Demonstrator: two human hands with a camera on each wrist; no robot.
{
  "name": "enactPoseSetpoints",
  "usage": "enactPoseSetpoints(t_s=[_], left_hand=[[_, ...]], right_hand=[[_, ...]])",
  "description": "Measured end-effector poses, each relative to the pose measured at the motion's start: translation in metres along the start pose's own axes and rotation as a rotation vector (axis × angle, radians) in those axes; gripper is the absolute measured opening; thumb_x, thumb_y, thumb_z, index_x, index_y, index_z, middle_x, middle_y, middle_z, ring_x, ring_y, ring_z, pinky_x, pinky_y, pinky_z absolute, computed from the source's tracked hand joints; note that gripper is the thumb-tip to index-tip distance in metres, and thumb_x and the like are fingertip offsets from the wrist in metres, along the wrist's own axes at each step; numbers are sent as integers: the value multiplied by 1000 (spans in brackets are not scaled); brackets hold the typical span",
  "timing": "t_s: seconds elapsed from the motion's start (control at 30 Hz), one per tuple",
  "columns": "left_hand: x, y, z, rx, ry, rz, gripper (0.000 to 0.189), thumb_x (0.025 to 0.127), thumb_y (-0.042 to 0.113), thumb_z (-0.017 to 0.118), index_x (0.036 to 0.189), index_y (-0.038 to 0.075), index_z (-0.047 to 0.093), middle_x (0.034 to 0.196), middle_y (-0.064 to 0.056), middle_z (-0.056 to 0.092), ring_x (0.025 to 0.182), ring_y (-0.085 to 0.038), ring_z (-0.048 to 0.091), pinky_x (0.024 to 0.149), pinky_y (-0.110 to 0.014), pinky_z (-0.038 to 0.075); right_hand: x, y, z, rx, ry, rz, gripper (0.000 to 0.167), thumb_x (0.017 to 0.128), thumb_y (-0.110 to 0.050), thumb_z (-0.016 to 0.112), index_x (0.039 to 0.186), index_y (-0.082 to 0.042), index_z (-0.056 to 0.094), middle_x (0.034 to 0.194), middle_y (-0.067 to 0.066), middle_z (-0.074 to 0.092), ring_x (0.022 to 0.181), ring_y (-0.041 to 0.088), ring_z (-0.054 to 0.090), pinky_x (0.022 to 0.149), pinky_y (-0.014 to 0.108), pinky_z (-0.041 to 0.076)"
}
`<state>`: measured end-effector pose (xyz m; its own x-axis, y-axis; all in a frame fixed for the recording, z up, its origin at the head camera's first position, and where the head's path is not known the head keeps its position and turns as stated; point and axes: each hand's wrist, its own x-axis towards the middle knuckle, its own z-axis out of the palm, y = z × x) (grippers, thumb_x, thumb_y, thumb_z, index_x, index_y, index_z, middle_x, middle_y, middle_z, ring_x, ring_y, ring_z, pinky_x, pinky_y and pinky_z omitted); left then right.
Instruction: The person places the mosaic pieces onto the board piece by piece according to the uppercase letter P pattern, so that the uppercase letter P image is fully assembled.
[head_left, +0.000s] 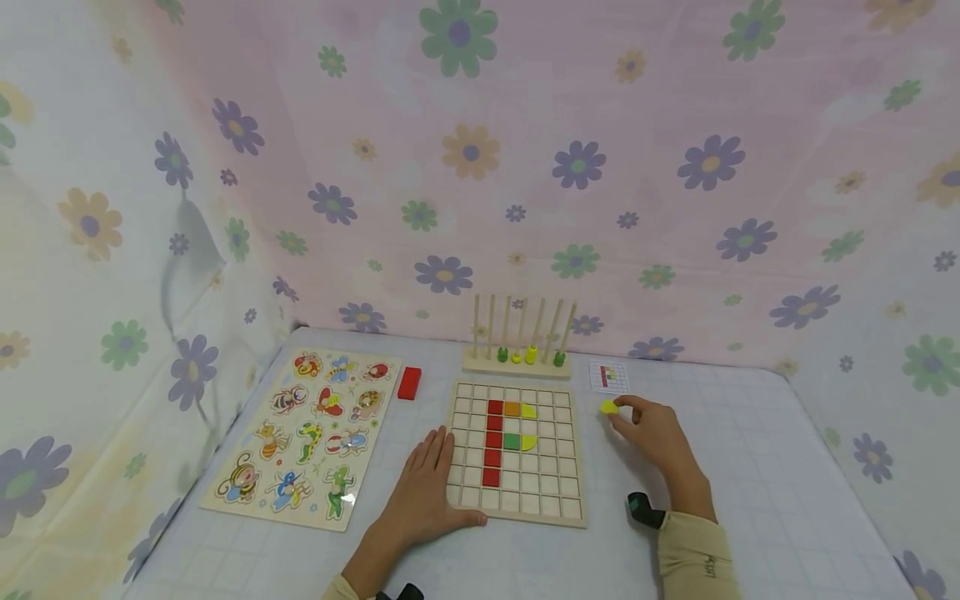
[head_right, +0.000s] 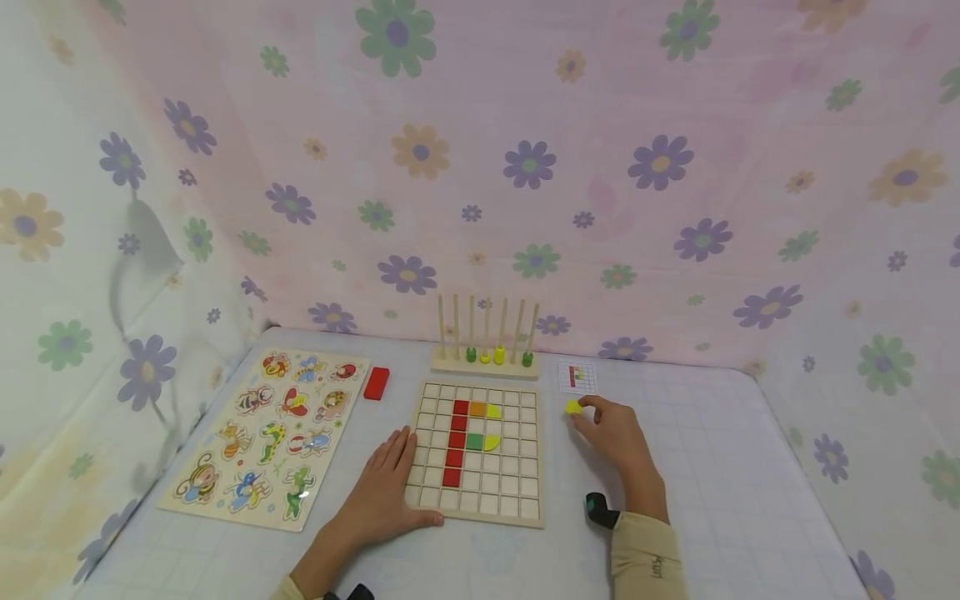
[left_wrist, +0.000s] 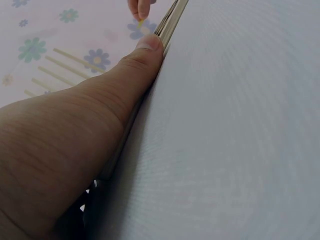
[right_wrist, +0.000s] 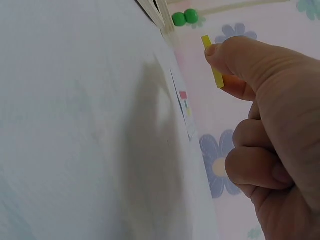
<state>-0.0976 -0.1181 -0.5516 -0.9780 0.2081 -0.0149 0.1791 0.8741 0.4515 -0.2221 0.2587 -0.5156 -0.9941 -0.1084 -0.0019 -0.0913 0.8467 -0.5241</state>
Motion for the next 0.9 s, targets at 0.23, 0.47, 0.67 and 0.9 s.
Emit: enactPoseSetpoints(t_s=[0.23,0.47,0.67,0.9], left_hand=[[0,1,-2,-7,-2,-4,136,66,85,71,163,5,21,171,-15,19,159,-35,17,128,-54,21],[0,2,-2,-4,-2,-3,136,66,85,72,163,4,21,171,-16,19,159,-35,17,128,-54,21],[0,1,-2,-7,-2,-6,136,65,85,72,163,4,21,171,-15,18,159,-35,17,128,-54,21],[1,1,-1,-5,-8,-8,137,65,86,71,163,5,20,171,-15,18,159,-35,16,129,-54,20]], right_hand=[[1,-17,8,5,-21,-73,35,94,-30,72,121,-7,71,61,-1,41,52,12,33,47,25,27],[0,-38,20,-21,-83,-88,32,94,-33,72,119,-13,71,64,0,43,55,13,37,48,26,29],[0,-58,31,-4,-128,-146,30,93,-32,72,118,-14,73,63,-2,40,56,12,34,50,25,26],[0,-73,45,11,-171,-219,29,93,-30,74,117,-13,73,64,-3,47,58,11,38,52,24,31]])
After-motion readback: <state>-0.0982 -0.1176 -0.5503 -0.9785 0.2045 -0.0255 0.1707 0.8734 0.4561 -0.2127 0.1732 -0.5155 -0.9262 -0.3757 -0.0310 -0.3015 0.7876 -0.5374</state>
